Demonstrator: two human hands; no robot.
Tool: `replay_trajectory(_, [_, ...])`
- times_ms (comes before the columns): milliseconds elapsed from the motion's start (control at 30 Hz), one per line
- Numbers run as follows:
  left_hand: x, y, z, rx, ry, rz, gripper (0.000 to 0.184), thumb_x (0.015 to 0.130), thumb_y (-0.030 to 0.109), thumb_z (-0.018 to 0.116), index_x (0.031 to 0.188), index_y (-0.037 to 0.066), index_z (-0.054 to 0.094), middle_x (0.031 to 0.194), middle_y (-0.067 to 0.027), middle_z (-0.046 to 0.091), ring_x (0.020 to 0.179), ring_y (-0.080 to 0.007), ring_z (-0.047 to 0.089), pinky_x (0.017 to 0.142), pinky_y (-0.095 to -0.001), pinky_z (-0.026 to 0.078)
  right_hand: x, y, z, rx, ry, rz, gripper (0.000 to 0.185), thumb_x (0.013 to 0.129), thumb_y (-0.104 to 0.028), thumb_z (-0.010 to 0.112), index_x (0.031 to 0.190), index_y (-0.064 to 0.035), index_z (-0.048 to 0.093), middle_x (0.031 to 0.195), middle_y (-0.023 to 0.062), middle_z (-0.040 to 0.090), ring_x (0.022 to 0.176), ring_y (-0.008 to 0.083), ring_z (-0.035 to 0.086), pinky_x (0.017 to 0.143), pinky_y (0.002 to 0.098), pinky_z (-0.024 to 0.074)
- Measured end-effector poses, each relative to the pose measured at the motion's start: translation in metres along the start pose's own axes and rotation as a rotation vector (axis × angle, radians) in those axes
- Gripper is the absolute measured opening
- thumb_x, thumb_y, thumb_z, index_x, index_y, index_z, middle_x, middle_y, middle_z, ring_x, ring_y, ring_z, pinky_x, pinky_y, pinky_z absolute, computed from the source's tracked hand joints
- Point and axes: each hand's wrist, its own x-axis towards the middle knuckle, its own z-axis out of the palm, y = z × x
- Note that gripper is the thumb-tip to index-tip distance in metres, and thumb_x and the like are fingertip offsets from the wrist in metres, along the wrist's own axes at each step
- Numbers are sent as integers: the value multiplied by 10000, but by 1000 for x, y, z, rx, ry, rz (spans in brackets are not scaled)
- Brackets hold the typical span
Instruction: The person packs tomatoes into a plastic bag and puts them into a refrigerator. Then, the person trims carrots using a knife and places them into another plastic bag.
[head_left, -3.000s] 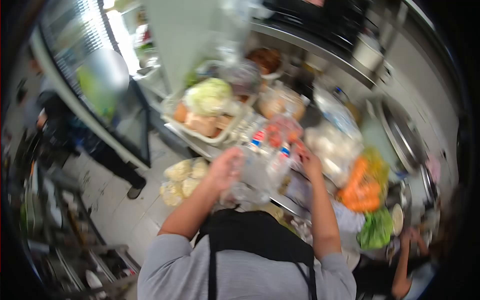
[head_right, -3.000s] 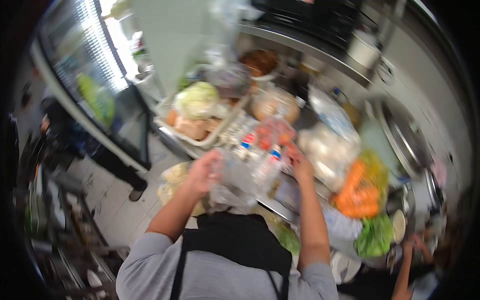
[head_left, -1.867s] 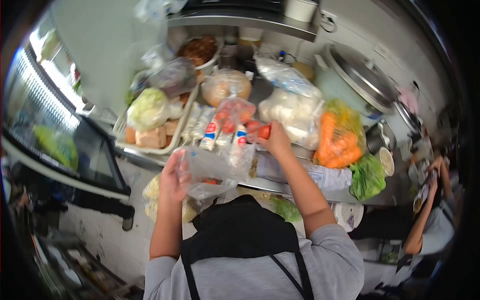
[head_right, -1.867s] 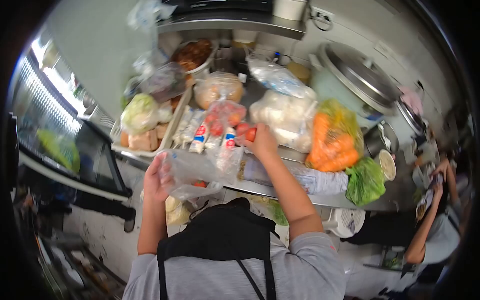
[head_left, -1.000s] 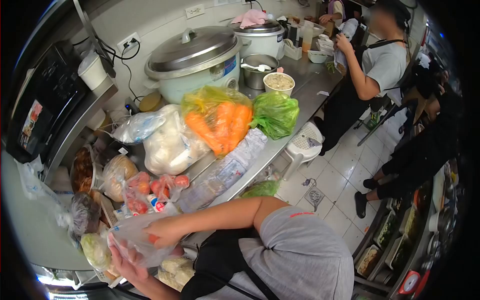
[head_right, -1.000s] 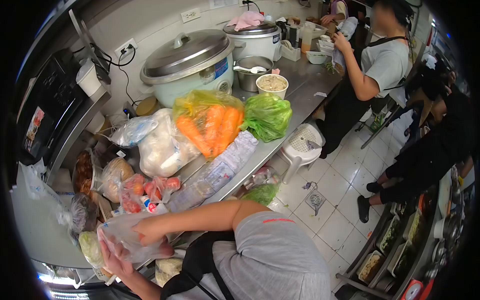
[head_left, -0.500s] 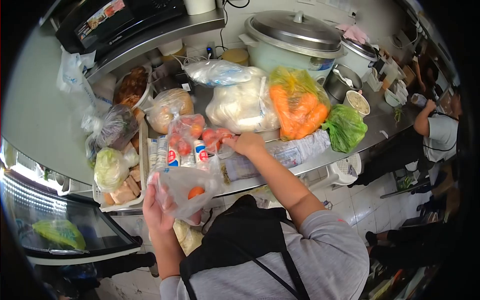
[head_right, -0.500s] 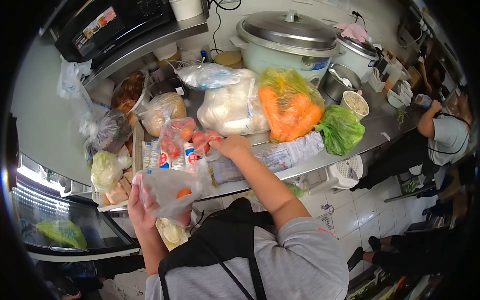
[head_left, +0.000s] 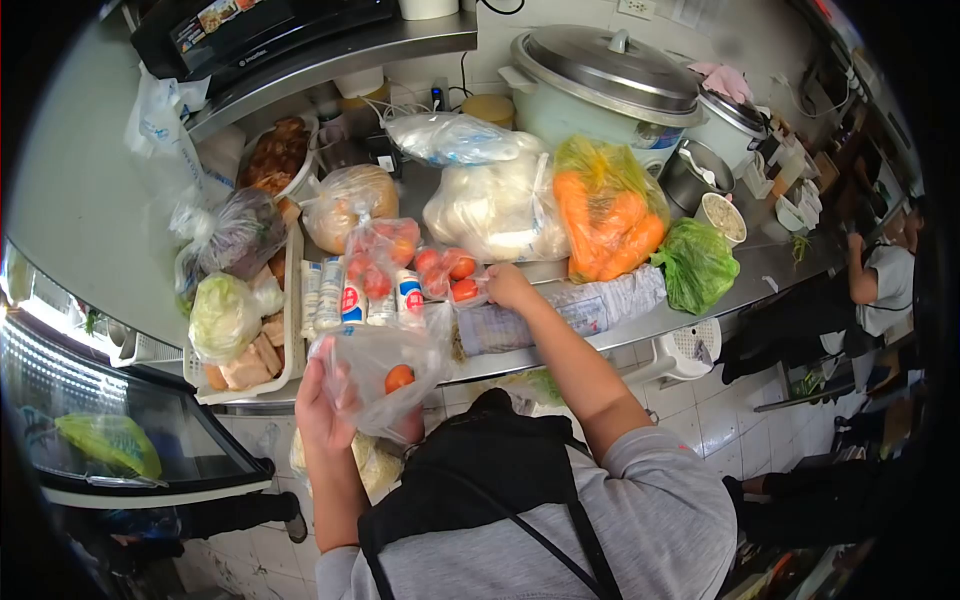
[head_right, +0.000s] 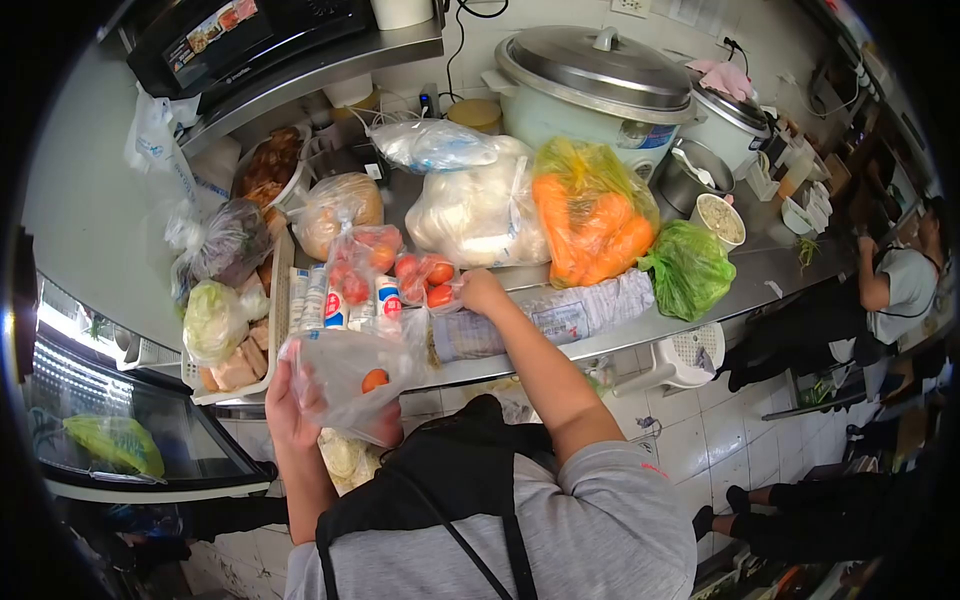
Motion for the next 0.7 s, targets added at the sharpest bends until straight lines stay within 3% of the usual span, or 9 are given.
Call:
replay_trajectory(133, [-1, -3, -3, 22, 20, 1, 340, 886, 260, 382, 1175, 83, 413, 838, -69, 548, 500, -131, 476, 417, -209, 389, -16, -16, -6, -414, 77, 169, 293, 676, -248, 589, 886, -44, 601, 887, 199, 579, 791, 316, 576, 687, 360, 457])
replay_trajectory(167, [-1, -3, -3, 30, 26, 4, 339, 885, 259, 384, 1173, 83, 415, 837, -68, 551, 498, -131, 479, 417, -209, 390, -25, -26, -13, -403, 125, 121, 284, 680, -246, 584, 883, -46, 596, 886, 189, 580, 797, 314, 574, 690, 366, 457])
replay_trajectory(233, [-1, -2, 1, 28, 36, 17, 337, 883, 257, 387, 1170, 82, 418, 837, -67, 555, 494, -130, 481, 418, -208, 391, -46, -55, -36, -384, 215, 22, 266, 690, -242, 575, 875, -50, 585, 883, 170, 583, 808, 309, 572, 696, 377, 455])
replay_trajectory(333, [-1, -3, 1, 30, 19, 14, 333, 880, 260, 394, 1164, 88, 423, 839, -65, 557, 491, -129, 480, 417, -210, 392, -40, -68, -29, -173, 319, -478, 274, 683, -225, 604, 898, -61, 557, 902, 137, 586, 837, 297, 565, 713, 374, 453])
replay_trajectory(433, [0, -5, 3, 21, 12, -6, 328, 876, 262, 399, 1159, 99, 428, 834, -58, 553, 489, -126, 477, 412, -211, 391, -11, -57, -2, -375, 151, -406, 289, 704, -250, 584, 921, -65, 535, 885, 137, 578, 852, 302, 555, 734, 392, 448])
replay_trajectory(533, [-1, -4, 4, 32, 26, 6, 325, 872, 267, 406, 1155, 108, 430, 821, -47, 545, 487, -120, 470, 409, -208, 387, -4, -38, 22, -179, 215, -288, 322, 707, -267, 576, 954, -70, 512, 924, 160, 551, 867, 309, 548, 727, 397, 449])
replay_trajectory(700, [-5, -2, -8, 12, 10, 23, 319, 890, 269, 368, 1177, 141, 421, 872, -63, 545, 523, -132, 464, 413, -212, 385, -26, -43, 20, -363, 154, -225, 376, 692, -289, 574, 988, -70, 498, 1016, 212, 496, 871, 341, 539, 741, 396, 447])
